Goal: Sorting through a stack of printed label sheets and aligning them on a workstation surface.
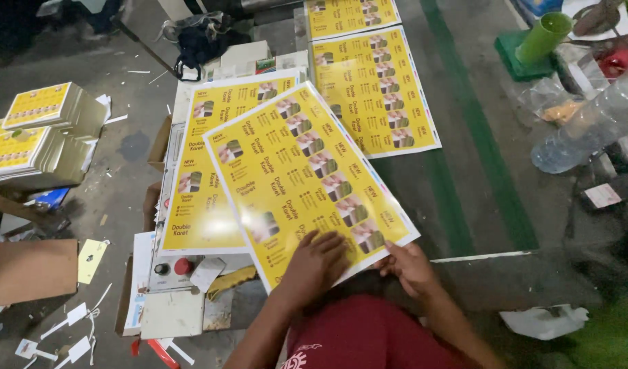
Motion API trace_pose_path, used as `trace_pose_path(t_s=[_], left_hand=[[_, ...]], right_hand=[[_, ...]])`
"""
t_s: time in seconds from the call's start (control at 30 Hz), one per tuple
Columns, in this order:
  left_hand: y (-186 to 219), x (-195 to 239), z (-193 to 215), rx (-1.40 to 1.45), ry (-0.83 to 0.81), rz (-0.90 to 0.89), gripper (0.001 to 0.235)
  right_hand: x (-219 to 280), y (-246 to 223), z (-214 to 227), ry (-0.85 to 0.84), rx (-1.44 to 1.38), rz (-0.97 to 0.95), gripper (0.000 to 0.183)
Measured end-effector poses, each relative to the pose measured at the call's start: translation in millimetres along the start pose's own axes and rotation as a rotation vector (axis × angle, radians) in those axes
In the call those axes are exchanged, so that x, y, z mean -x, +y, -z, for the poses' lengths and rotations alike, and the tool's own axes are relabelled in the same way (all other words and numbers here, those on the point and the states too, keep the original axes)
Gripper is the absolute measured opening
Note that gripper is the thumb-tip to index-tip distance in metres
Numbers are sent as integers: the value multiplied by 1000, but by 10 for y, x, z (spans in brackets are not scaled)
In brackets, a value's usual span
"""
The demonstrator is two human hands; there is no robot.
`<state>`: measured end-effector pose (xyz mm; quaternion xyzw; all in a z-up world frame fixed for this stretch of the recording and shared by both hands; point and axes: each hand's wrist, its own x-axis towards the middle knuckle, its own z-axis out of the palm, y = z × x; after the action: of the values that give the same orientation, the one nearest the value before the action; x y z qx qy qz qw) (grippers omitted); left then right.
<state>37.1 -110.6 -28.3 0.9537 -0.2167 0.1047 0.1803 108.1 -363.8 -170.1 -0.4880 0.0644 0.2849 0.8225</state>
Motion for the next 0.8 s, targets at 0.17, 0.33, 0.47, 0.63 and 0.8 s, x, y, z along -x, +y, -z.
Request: trace_pose_path(t_s=[0.17,0.33,0.47,0.63,0.8], left_hand=[[-565,266,338,-172,-10,264,46],[-804,459,639,-237,-137,497,65],[-814,423,774,-257,-297,526,40],[-813,447,924,-140,-311,510,24],[-890,556,945,-266,-69,562,14]], right_hand=[[-10,15,547,296,70,250,20],[94,-2,1219,450,104,308,20],[226,3,1601,518,160,333,21],[376,95,1682,560,212,316,20],[279,177,1447,511,205,247,21]])
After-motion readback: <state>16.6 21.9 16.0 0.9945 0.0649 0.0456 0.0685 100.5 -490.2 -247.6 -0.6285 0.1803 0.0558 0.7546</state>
